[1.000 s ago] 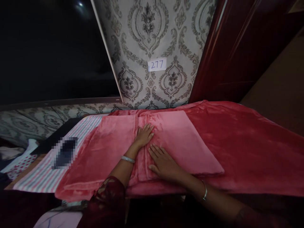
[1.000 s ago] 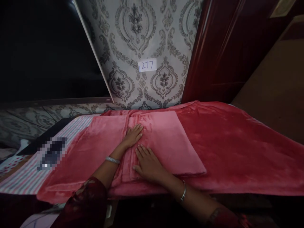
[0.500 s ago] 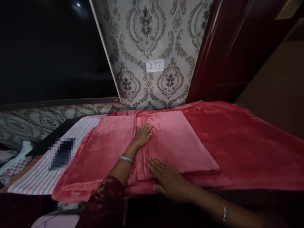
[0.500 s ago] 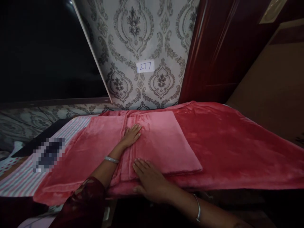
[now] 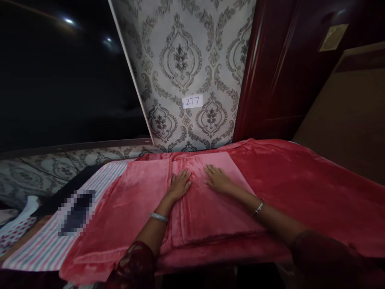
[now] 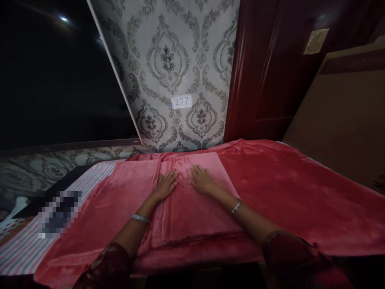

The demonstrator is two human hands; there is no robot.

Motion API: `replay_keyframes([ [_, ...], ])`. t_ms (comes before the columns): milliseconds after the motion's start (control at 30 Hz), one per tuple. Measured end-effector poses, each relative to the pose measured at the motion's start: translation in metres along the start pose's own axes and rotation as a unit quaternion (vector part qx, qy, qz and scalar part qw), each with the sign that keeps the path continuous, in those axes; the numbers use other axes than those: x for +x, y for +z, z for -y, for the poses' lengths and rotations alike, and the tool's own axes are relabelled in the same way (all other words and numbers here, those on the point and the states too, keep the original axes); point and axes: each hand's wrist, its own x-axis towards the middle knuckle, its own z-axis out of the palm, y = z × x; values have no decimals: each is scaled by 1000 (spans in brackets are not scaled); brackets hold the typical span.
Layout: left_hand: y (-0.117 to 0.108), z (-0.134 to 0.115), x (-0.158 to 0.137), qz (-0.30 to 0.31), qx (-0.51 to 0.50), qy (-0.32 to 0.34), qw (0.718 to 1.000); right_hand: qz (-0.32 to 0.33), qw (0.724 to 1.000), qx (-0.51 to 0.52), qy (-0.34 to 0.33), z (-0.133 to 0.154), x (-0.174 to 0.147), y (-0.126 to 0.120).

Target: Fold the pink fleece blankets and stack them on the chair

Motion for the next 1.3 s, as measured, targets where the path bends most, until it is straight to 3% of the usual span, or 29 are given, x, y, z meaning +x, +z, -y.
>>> replay_keyframes([
  [200, 2, 1, -1, -7, -2, -2, 1000, -36, 999, -26, -9, 6, 3, 30],
  [333, -7, -4, 2, -6, 6, -10, 1000, -47, 998, -27, -7, 9, -1, 37],
  [533, -24, -20, 46, -42, 12, -7, 999, -9, 1000, -15, -3, 10, 1, 28],
  [700, -16, -21, 83, -48, 33, -32, 998, -25, 999, 12, -21, -1, 32, 0],
  [800, -4, -18, 89, -54, 47, -65, 995, -63, 998, -6, 20, -17, 60, -9],
  [933, 7, -16, 89, -64, 64, -86, 992, -74, 992, -29, 96, -44, 81, 10],
  [1100, 7, -18, 90, -60, 83, -90, 991, -75, 989, -16, 125, -61, 85, 32],
  [1200, 4, -18, 90, -52, 86, -90, 991, -55, 988, -13, 143, -69, 84, 28],
  [1300, 1, -20, 89, -46, 87, -90, 991, -29, 979, -5, 201, -88, 76, 21],
])
